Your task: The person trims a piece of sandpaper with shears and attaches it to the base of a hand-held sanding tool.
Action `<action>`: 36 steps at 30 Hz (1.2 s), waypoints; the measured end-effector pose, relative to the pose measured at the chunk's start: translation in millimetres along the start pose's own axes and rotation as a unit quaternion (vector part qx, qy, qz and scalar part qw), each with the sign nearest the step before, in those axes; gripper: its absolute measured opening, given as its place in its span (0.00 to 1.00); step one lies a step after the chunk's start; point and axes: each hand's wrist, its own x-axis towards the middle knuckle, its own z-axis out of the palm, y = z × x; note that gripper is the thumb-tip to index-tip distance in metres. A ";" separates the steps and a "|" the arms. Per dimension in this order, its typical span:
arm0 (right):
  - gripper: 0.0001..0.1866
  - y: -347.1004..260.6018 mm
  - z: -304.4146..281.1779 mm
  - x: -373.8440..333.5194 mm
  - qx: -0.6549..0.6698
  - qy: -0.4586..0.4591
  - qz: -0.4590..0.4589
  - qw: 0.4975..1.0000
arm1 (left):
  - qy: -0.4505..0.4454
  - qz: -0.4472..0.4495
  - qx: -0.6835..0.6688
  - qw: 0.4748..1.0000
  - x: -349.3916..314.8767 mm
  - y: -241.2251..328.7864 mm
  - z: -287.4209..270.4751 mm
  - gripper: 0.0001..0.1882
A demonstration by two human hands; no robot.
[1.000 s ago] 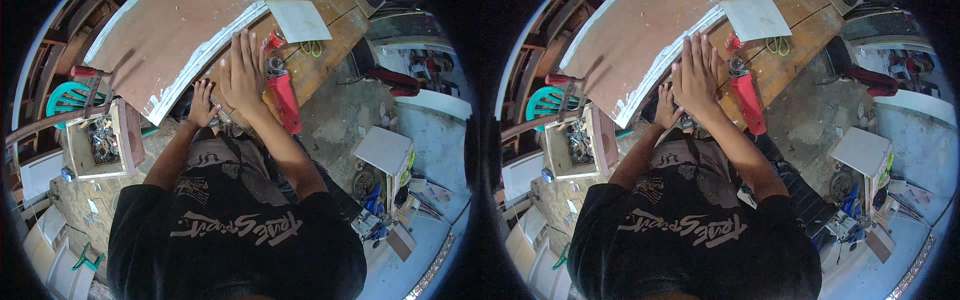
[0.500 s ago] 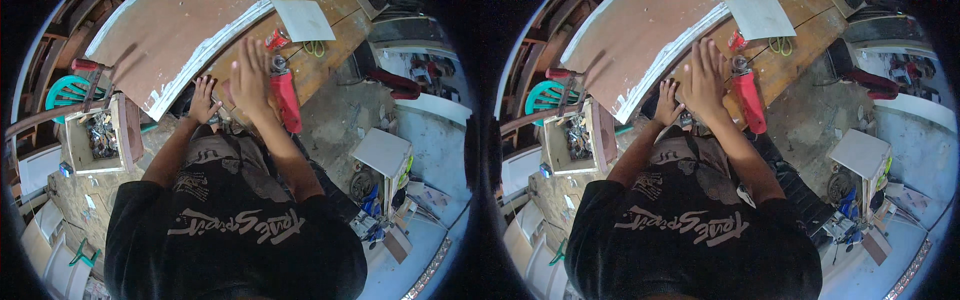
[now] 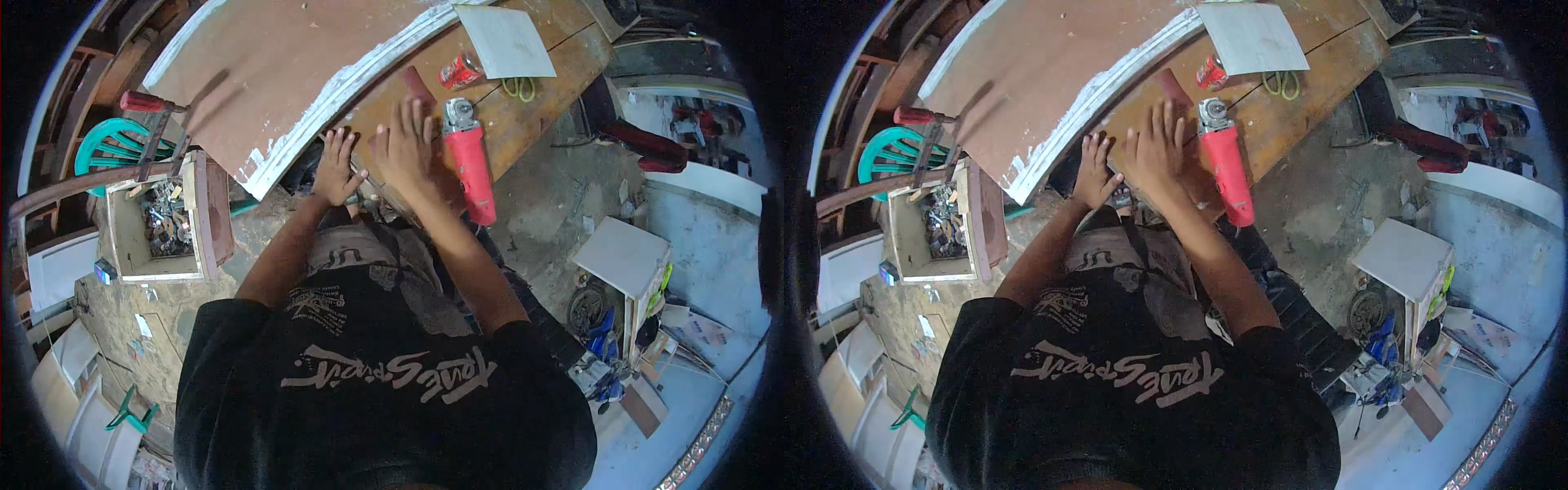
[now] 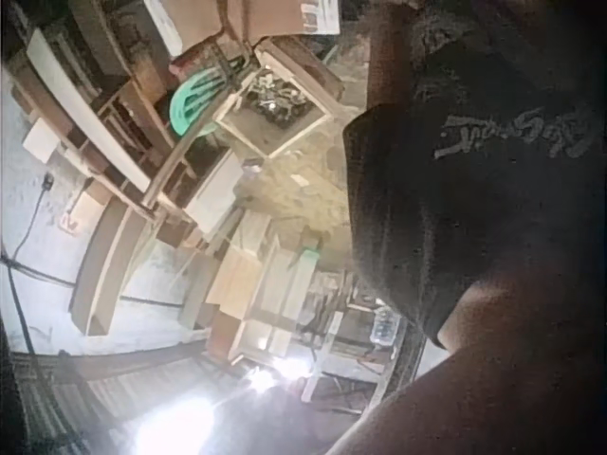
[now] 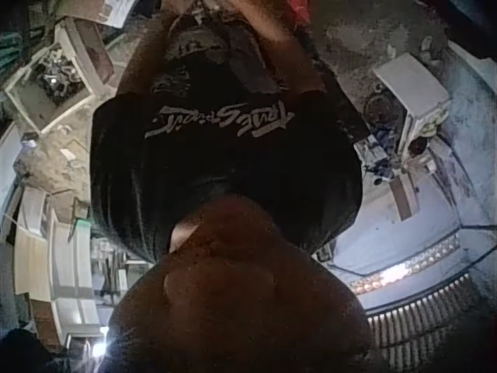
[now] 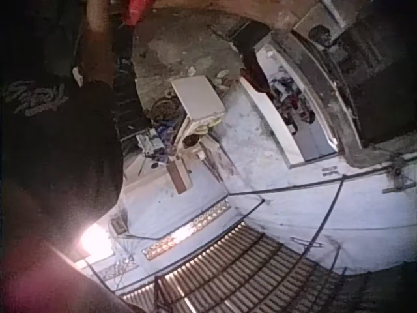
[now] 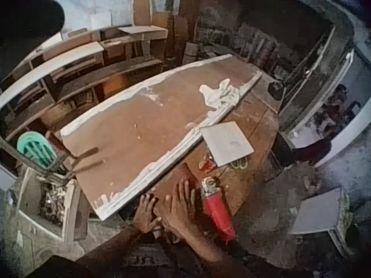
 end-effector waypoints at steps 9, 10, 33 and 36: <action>0.35 -20.4 -27.3 3.6 0.012 0.094 -0.008 0.995 | 0.042 0.038 -0.021 0.998 1.0 2.2 -2.9 0.44; 0.35 -12.3 -7.5 -11.4 -0.041 0.030 -0.041 0.998 | 0.037 0.052 -0.018 0.998 4.7 4.0 -6.1 0.44; 0.34 3.0 -0.7 -8.5 -0.040 -0.040 0.000 0.998 | -0.004 -0.001 0.006 1.000 3.6 3.5 -7.2 0.45; 0.35 2.0 -7.7 -0.9 -0.034 -0.017 0.002 0.999 | -0.007 0.005 0.002 1.000 3.1 4.8 -8.1 0.44</action>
